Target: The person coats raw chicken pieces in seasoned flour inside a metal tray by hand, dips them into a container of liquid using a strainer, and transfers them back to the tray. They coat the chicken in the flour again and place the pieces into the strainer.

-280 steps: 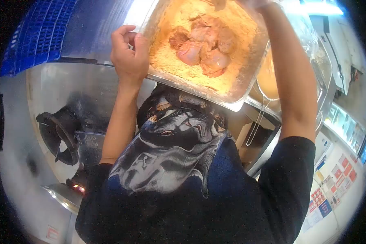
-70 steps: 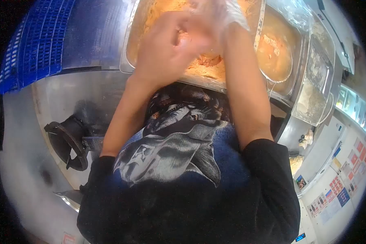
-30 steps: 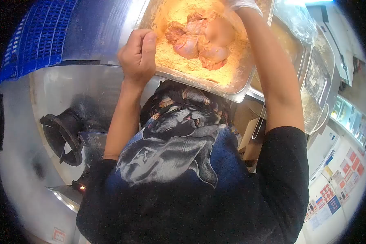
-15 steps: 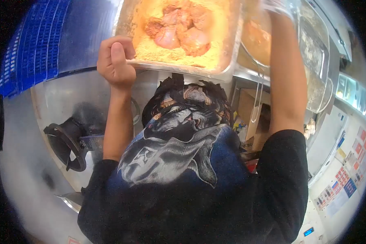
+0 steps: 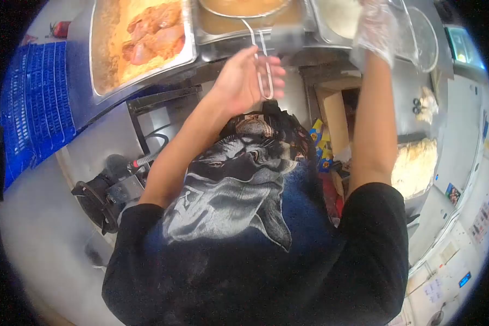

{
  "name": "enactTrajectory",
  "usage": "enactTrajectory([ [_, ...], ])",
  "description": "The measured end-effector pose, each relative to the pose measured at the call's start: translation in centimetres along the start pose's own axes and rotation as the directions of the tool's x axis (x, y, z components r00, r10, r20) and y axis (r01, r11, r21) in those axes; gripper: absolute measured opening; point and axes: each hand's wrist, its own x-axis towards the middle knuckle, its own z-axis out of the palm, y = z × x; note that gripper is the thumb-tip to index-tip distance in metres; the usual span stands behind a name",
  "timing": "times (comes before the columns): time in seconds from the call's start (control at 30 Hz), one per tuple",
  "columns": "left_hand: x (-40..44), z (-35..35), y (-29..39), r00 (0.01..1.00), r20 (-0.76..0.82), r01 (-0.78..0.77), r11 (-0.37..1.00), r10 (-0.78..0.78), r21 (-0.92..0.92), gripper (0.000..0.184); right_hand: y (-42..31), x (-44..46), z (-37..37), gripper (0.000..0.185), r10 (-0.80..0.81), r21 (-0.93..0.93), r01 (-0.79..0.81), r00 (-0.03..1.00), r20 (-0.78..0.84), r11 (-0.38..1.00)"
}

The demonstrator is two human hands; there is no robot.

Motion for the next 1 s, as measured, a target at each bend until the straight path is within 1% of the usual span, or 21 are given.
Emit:
enactTrajectory([
  [0.07,3.2,-0.9,-0.7,0.979,-0.094,-0.19,0.978,0.182,-0.086,0.036,3.5,0.1,2.3,0.037,-0.22,-0.198,0.197,0.97,-0.103,0.96],
  [0.1,3.7,-0.5,-0.7,0.978,-0.103,-0.19,0.979,0.182,-0.074,0.036,2.9,-0.6,2.7,0.037,-0.213,-0.186,0.19,0.971,-0.109,0.964],
  [0.13,2.5,-2.3,1.8,0.949,-0.192,-0.26,0.965,0.249,-0.031,0.032,0.1,-1.5,6.1,0.036,-0.343,-0.431,0.268,0.934,-0.104,0.862],
  [0.17,2.7,-2.0,1.9,0.906,-0.284,-0.322,0.947,0.313,0.018,0.03,-0.9,-2.0,6.4,0.035,-0.457,-0.644,0.314,0.887,-0.062,0.697],
  [0.2,2.9,-1.5,1.8,0.878,-0.327,-0.338,0.936,0.35,0.094,0.028,-1.3,-1.9,6.2,0.035,-0.456,-0.639,0.312,0.887,-0.069,0.703],
  [0.23,3.0,-1.0,1.6,0.875,-0.326,-0.343,0.934,0.357,0.102,0.028,-1.8,-1.7,5.7,0.035,-0.375,-0.698,0.292,0.926,0.036,0.654],
  [0.27,2.8,-0.8,1.4,0.839,-0.363,-0.356,0.914,0.405,0.195,0.027,-2.4,-1.6,5.6,0.035,-0.281,-0.751,0.284,0.95,0.137,0.596],
  [0.3,2.6,-0.5,1.3,0.797,-0.397,-0.362,0.887,0.455,0.287,0.026,-3.4,-2.1,5.1,0.035,-0.286,-0.744,0.288,0.948,0.136,0.602],
  [0.4,0.4,-2.6,3.1,0.772,-0.391,-0.369,0.854,0.502,0.367,0.025,-6.9,-4.5,7.0,0.044,-0.382,-0.736,0.362,0.912,0.152,0.572],
  [0.47,0.0,-1.8,2.7,0.743,-0.388,-0.377,0.819,0.546,0.431,0.025,-6.0,-5.2,7.0,0.059,-0.532,-0.803,0.42,0.833,0.155,0.422],
  [0.6,-2.0,-2.4,3.3,0.696,-0.404,-0.34,0.768,0.594,0.542,0.025,-5.4,-5.0,8.4,0.07,-0.649,-0.741,0.517,0.747,0.144,0.429],
  [0.67,-2.5,-2.0,3.0,0.686,-0.392,-0.332,0.743,0.613,0.581,0.025,-5.6,-4.5,7.9,0.061,-0.495,-0.69,0.487,0.843,0.211,0.536],
  [0.7,-2.6,-1.8,2.7,0.673,-0.393,-0.322,0.727,0.626,0.606,0.025,-5.7,-4.5,7.6,0.061,-0.495,-0.687,0.489,0.843,0.212,0.538],
  [0.77,-2.8,-1.3,2.4,0.662,-0.392,-0.309,0.709,0.639,0.634,0.024,-6.4,-4.9,7.0,0.047,-0.357,-0.617,0.42,0.905,0.231,0.665],
  [0.8,-3.0,-1.1,2.3,0.648,-0.386,-0.309,0.69,0.657,0.655,0.024,-8.1,-5.3,5.9,0.047,-0.356,-0.617,0.418,0.906,0.229,0.667],
  [0.83,-3.8,-2.7,3.7,0.638,-0.374,-0.309,0.669,0.673,0.675,0.024,-11.5,-6.2,6.4,0.043,-0.187,-0.452,0.284,0.951,0.247,0.846],
  [0.87,-3.9,-2.6,3.7,0.639,-0.373,-0.307,0.668,0.673,0.678,0.024,-12.8,-6.6,5.4,0.048,-0.023,-0.264,0.106,0.953,0.301,0.959],
  [0.9,-4.1,-2.6,3.6,0.629,-0.362,-0.314,0.651,0.688,0.691,0.025,-11.7,-6.6,5.7,0.048,-0.021,-0.262,0.104,0.954,0.3,0.959],
  [0.93,-4.2,-2.6,3.6,0.619,-0.351,-0.32,0.634,0.702,0.704,0.025,-9.7,-6.6,6.6,0.055,-0.209,-0.291,0.253,0.962,0.173,0.923],
  [0.97,-4.3,-2.5,3.5,0.619,-0.353,-0.317,0.634,0.702,0.706,0.025,-9.3,-6.7,7.0,0.065,-0.393,-0.338,0.386,0.918,0.049,0.858],
  [1.0,-4.4,-2.4,3.4,0.611,-0.352,-0.326,0.631,0.709,0.704,0.025,-9.0,-6.3,6.9,0.065,-0.39,-0.336,0.383,0.92,0.049,0.861],
])
